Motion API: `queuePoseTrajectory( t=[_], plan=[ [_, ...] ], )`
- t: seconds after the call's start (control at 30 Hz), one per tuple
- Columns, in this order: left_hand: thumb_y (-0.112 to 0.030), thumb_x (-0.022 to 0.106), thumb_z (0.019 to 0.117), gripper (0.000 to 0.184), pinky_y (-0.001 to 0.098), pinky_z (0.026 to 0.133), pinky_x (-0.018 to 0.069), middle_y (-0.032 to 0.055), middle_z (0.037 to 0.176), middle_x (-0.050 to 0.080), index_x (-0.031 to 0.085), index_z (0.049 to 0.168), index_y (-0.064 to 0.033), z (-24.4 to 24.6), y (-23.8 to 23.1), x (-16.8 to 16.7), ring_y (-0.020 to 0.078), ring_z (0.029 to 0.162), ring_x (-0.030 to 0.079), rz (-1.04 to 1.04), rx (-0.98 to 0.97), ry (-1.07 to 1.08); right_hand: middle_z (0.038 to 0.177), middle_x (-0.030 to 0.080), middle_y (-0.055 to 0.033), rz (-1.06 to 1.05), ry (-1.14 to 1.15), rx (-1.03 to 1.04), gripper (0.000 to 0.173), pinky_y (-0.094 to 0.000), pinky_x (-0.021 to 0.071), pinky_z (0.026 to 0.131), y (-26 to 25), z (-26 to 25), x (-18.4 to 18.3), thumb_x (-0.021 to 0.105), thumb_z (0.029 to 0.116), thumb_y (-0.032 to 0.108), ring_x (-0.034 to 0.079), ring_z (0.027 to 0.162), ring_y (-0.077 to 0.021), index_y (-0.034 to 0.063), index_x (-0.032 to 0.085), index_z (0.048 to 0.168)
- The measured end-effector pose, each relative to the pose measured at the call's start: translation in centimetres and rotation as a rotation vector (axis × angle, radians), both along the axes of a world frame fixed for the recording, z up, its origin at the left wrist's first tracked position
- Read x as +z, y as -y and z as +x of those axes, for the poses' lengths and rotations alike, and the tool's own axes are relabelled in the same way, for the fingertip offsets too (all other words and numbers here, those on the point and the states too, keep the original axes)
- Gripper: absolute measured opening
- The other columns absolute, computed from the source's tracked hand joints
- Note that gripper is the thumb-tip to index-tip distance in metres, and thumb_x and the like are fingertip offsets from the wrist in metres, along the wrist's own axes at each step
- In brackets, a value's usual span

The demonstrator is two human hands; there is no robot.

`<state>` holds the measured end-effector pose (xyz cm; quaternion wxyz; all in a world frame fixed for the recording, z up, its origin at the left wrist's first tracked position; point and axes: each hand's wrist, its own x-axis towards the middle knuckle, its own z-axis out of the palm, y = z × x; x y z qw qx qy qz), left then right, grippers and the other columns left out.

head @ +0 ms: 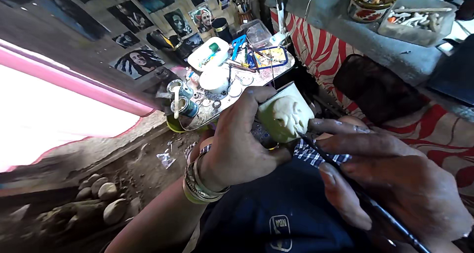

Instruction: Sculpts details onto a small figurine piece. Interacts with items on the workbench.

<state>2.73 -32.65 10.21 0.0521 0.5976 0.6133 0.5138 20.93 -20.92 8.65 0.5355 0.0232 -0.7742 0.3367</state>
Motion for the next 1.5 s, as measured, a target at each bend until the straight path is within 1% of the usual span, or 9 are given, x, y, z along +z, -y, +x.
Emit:
queuePoseTrajectory(
  t=[0.5,0.83,0.93,1.03,1.1,1.3,1.4,1.43,1.5],
  plan=[
    [-0.017,0.086,0.0689,0.068,0.0271,0.087,0.0611,0.0004,0.112,0.066,0.053,0.127,-0.0064,0.1,0.2,0.1,0.0065,0.102,0.067,-0.019,0.027,-0.042,0.093,0.076,-0.0075,0.011,0.018,-0.032,0.017,-0.0386,0.0673,0.085,0.2,0.0,0.1,0.074,0.0914,0.013,0.076,0.099,-0.0248,0.0083,0.059,0.085],
    [-0.02,0.087,0.0695,0.066,0.0267,0.086,0.0614,-0.0011,0.111,0.066,0.054,0.126,-0.0082,0.3,0.3,0.3,0.0062,0.102,0.067,-0.021,0.032,-0.051,0.094,0.076,-0.0073,-0.02,0.018,0.034,0.016,-0.0404,0.0672,0.084,0.0,0.8,0.1,0.073,0.0922,0.013,0.076,0.099,-0.026,0.009,0.058,0.086],
    [-0.02,0.087,0.0696,0.067,0.0274,0.085,0.0617,-0.0004,0.111,0.066,0.054,0.126,-0.0073,0.3,0.4,0.4,0.007,0.101,0.067,-0.017,0.029,-0.048,0.098,0.075,-0.0074,-0.019,0.021,0.068,0.016,-0.0415,0.0672,0.086,0.0,1.0,0.0,0.073,0.0928,0.014,0.076,0.102,-0.0266,0.0091,0.058,0.089],
    [-0.02,0.086,0.0685,0.068,0.0252,0.084,0.0615,-0.0016,0.111,0.066,0.054,0.126,-0.0073,0.2,0.6,0.7,0.0051,0.1,0.067,-0.03,0.027,-0.06,0.102,0.072,-0.0053,-0.113,0.031,0.17,0.015,-0.0444,0.0665,0.09,-0.3,1.3,0.3,0.074,0.0921,0.013,0.075,0.1,-0.0236,0.0106,0.06,0.096],
    [-0.019,0.086,0.0683,0.067,0.0243,0.084,0.0612,-0.0015,0.11,0.066,0.054,0.126,-0.0068,0.1,0.7,0.8,0.0045,0.1,0.067,-0.029,0.024,-0.067,0.103,0.072,-0.0046,-0.156,0.029,0.203,0.014,-0.0434,0.0663,0.09,-0.4,1.4,0.4,0.073,0.0924,0.014,0.074,0.099,-0.0226,0.0112,0.061,0.097],
    [-0.018,0.085,0.07,0.065,0.0251,0.086,0.0613,-0.0011,0.111,0.067,0.054,0.126,-0.0065,0.1,0.6,0.9,0.0055,0.101,0.067,-0.016,-0.012,-0.067,0.105,0.073,-0.0035,-0.196,0.0,0.217,0.01,-0.0431,0.0657,0.091,-0.8,1.6,0.4,0.073,0.0956,0.019,0.073,0.106,-0.0254,0.0132,0.065,0.098],
    [-0.021,0.084,0.0731,0.063,0.0234,0.086,0.0605,-0.0011,0.11,0.065,0.054,0.125,-0.0042,-0.7,0.3,1.1,0.0041,0.101,0.066,-0.059,-0.122,-0.032,0.108,0.073,-0.0026,-0.207,0.027,0.236,0.015,-0.0424,0.0644,0.093,-1.6,2.4,0.0,0.064,0.1024,0.027,0.073,0.106,-0.023,0.014,0.069,0.106],
    [-0.022,0.084,0.0739,0.063,0.0244,0.086,0.0608,0.0003,0.111,0.066,0.055,0.126,-0.0024,-1.3,0.2,1.0,0.0051,0.102,0.066,-0.093,-0.187,-0.002,0.108,0.075,-0.0015,-0.209,0.042,0.217,0.021,-0.0412,0.0643,0.092,-2.1,2.6,-0.4,0.058,0.1056,0.031,0.074,0.104,-0.0213,0.015,0.072,0.108],
    [-0.024,0.084,0.0743,0.063,0.0268,0.086,0.0614,0.0027,0.116,0.063,0.057,0.127,-0.0023,-2.7,-0.4,0.6,0.0084,0.104,0.066,-0.193,-0.334,0.061,0.102,0.077,0.0003,-0.238,0.029,0.147,0.03,-0.0408,0.0652,0.087,-3.3,2.3,-1.7,0.05,0.1087,0.032,0.076,0.097,-0.0193,0.0163,0.075,0.106]
  ],
)
